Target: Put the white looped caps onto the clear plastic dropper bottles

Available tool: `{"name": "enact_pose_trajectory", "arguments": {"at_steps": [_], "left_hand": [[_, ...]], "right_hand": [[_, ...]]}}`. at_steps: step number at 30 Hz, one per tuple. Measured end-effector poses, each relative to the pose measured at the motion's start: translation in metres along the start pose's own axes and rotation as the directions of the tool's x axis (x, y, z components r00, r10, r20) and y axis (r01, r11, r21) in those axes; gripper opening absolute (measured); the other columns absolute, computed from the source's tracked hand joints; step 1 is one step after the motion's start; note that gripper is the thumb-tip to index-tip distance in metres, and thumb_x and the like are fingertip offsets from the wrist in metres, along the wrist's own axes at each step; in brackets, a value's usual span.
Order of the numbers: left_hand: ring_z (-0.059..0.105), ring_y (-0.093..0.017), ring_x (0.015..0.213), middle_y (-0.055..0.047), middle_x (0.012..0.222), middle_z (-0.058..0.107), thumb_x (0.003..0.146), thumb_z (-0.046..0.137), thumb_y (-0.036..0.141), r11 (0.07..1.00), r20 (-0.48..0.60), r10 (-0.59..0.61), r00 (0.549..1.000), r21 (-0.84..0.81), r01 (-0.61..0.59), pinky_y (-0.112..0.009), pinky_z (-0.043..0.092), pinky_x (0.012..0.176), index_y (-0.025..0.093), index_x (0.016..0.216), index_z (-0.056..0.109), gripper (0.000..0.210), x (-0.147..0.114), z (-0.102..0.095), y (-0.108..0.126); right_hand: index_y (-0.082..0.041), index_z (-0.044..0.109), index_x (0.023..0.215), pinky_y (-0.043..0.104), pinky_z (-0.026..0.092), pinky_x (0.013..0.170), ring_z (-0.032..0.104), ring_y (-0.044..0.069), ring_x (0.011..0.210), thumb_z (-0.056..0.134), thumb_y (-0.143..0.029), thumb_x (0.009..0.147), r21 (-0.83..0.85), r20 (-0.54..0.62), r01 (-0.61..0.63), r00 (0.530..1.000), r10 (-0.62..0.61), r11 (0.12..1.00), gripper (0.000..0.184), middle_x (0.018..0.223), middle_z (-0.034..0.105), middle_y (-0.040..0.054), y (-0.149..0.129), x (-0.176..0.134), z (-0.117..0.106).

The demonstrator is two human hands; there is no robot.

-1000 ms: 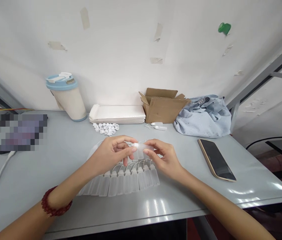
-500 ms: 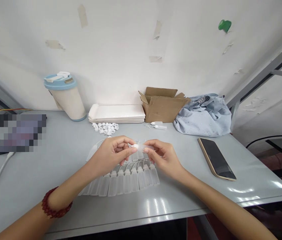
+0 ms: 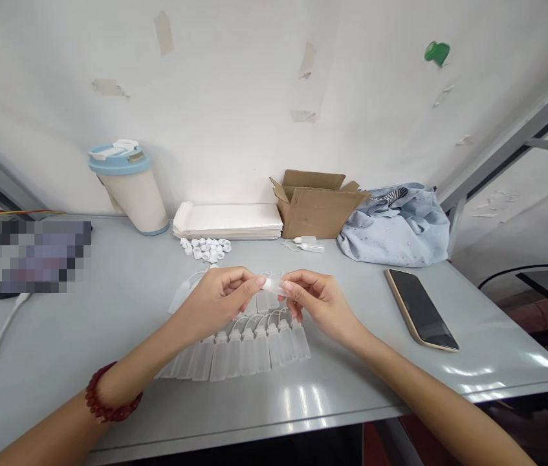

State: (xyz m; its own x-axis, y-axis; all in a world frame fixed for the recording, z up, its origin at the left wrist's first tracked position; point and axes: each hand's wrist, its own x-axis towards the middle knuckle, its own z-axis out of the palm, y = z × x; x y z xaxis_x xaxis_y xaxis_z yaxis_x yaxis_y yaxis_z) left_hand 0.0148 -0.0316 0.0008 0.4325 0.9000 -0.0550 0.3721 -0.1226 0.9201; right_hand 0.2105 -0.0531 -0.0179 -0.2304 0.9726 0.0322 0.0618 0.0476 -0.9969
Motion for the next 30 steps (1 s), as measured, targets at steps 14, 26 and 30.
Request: {"name": "enact_pose_trajectory", "arguments": {"at_steps": [14,26,30], "left_hand": [[0.034,-0.007,0.045,0.007,0.053,0.039,0.085,0.054,0.046,0.998,0.006,0.04,0.999,0.056,-0.041,-0.019,0.027,0.042,0.019,0.092,0.064,0.031,-0.002,-0.0007,0.0002],[0.034,-0.008,0.048,0.005,0.053,0.042,0.086,0.052,0.04,0.976,0.022,0.154,0.988,0.153,-0.155,-0.02,0.028,0.044,0.017,0.082,0.066,0.027,-0.0041,-0.0003,-0.0015],[0.036,-0.009,0.049,0.006,0.052,0.042,0.084,0.053,0.032,0.951,0.017,0.233,0.972,0.206,-0.232,-0.021,0.032,0.048,0.018,0.091,0.066,0.02,-0.0048,-0.0007,-0.0013]], "right_hand": [[-0.013,0.063,0.08,0.021,0.039,0.042,0.047,0.006,0.043,0.061,-0.044,0.08,0.0,-0.02,-0.023,1.0,0.023,1.0,0.031,0.062,0.059,-0.0002,-0.0007,-0.0002,0.0],[-0.014,0.057,0.076,0.019,0.033,0.038,0.041,0.004,0.038,0.054,-0.046,0.085,0.04,0.08,-0.043,0.996,0.04,0.998,0.033,0.062,0.053,-0.0027,-0.0034,-0.0037,-0.0003],[-0.015,0.054,0.072,0.018,0.029,0.036,0.038,0.003,0.037,0.052,-0.046,0.087,0.055,0.12,-0.068,0.991,0.061,0.996,0.035,0.059,0.048,-0.0042,-0.0018,-0.0035,-0.0016]]}}
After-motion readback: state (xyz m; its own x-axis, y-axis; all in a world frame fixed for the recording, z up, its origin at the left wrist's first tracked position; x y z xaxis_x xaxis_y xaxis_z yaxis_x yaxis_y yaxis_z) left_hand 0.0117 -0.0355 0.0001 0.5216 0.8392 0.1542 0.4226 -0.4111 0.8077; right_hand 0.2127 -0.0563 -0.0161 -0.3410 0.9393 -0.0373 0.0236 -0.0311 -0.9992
